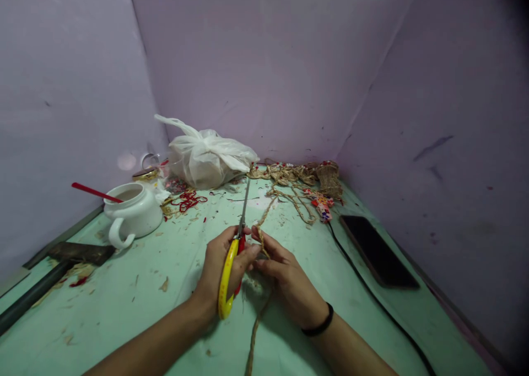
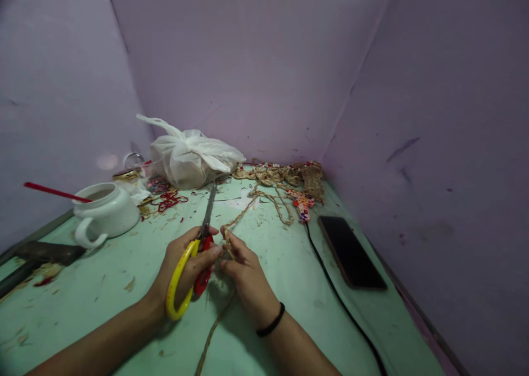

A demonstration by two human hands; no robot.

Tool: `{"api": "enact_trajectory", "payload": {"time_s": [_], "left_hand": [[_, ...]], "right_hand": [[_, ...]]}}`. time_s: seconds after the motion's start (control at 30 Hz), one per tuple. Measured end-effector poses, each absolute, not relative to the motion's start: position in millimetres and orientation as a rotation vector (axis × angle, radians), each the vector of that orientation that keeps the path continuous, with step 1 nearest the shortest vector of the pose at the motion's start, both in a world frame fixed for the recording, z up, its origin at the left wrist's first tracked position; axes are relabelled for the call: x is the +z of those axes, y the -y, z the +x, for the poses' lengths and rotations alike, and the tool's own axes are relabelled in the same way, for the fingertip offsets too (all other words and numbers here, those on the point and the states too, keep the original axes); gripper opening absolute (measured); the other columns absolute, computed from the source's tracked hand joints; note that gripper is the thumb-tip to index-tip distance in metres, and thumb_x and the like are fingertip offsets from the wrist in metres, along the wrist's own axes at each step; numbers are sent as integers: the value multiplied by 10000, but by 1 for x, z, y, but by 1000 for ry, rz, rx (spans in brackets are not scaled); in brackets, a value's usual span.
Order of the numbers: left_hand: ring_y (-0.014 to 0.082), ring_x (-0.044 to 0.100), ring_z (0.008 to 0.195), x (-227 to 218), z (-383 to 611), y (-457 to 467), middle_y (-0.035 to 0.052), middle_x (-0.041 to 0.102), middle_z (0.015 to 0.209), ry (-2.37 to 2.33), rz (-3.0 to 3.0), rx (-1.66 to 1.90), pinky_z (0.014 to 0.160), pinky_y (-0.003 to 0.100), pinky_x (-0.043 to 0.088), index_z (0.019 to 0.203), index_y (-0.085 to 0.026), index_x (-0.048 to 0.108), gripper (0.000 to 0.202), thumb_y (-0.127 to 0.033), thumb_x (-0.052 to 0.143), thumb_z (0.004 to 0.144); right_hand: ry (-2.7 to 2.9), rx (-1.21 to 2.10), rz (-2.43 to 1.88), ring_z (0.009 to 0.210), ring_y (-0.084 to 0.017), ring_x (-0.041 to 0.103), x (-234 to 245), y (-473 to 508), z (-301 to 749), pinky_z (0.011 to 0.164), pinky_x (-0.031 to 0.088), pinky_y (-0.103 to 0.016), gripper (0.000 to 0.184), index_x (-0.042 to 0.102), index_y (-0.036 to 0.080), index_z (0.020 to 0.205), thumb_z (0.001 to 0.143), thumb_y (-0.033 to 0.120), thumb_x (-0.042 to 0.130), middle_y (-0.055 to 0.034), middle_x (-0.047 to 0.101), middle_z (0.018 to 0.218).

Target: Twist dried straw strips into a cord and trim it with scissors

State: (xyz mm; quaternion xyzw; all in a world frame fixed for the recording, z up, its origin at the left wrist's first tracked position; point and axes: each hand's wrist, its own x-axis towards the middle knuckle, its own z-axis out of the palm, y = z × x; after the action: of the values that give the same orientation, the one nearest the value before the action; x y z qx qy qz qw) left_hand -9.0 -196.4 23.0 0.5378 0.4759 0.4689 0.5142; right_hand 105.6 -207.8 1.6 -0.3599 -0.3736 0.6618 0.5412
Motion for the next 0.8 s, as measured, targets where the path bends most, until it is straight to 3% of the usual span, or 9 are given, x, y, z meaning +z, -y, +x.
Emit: {"api": "enact_trajectory", "payload": {"time_s": [0.13,0.3,0.43,0.6,0.7,0.8], "left_hand": [[83,501,517,19,-8,194,-37,544,633,-1104,1193,1168,484,182,426,901,-178,503,315,-248,638,626],[82,465,434,21,-11,197,-32,536,552,-1038,1123,988,411,181,379,906,-165,504,264,-221,572,658],[77,452,415,19,-12,202,-35,523,517,-987,1029,886,397,174,365,914,-153,496,301,-242,582,640],[60,380,332,15,-12,203,-70,469,455,-1004,1009,711,319,152,282,923,-167,483,332,-246,592,619],[60,390,330,17,-10,203,-50,483,469,-1056,1030,755,316,156,283,824,-157,486,264,-356,569,672],[71,419,348,17,-5,202,-46,494,486,-1159,1080,876,322,162,297,810,-162,471,319,-426,582,667]], "right_hand": [[935,1574,-830,1027,-186,492,3,209,100,787,429,-257,548,630,250,1006,524,-1,566,-11,568,1124],[594,1635,-783,683,-135,582,7,198,111,552,466,-223,228,637,165,867,650,232,632,-45,640,861],[473,1511,-875,521,-71,539,7,182,125,427,424,-154,243,625,131,784,608,282,700,-11,620,694],[551,1322,-981,465,-57,502,6,172,131,437,464,-169,273,587,123,661,529,306,740,31,567,561],[612,1195,-1070,465,-64,500,5,172,128,423,468,-182,266,569,127,628,541,326,722,33,561,548],[666,1084,-1155,468,-79,516,4,176,122,394,452,-182,245,568,129,620,576,335,694,22,565,544]]}}
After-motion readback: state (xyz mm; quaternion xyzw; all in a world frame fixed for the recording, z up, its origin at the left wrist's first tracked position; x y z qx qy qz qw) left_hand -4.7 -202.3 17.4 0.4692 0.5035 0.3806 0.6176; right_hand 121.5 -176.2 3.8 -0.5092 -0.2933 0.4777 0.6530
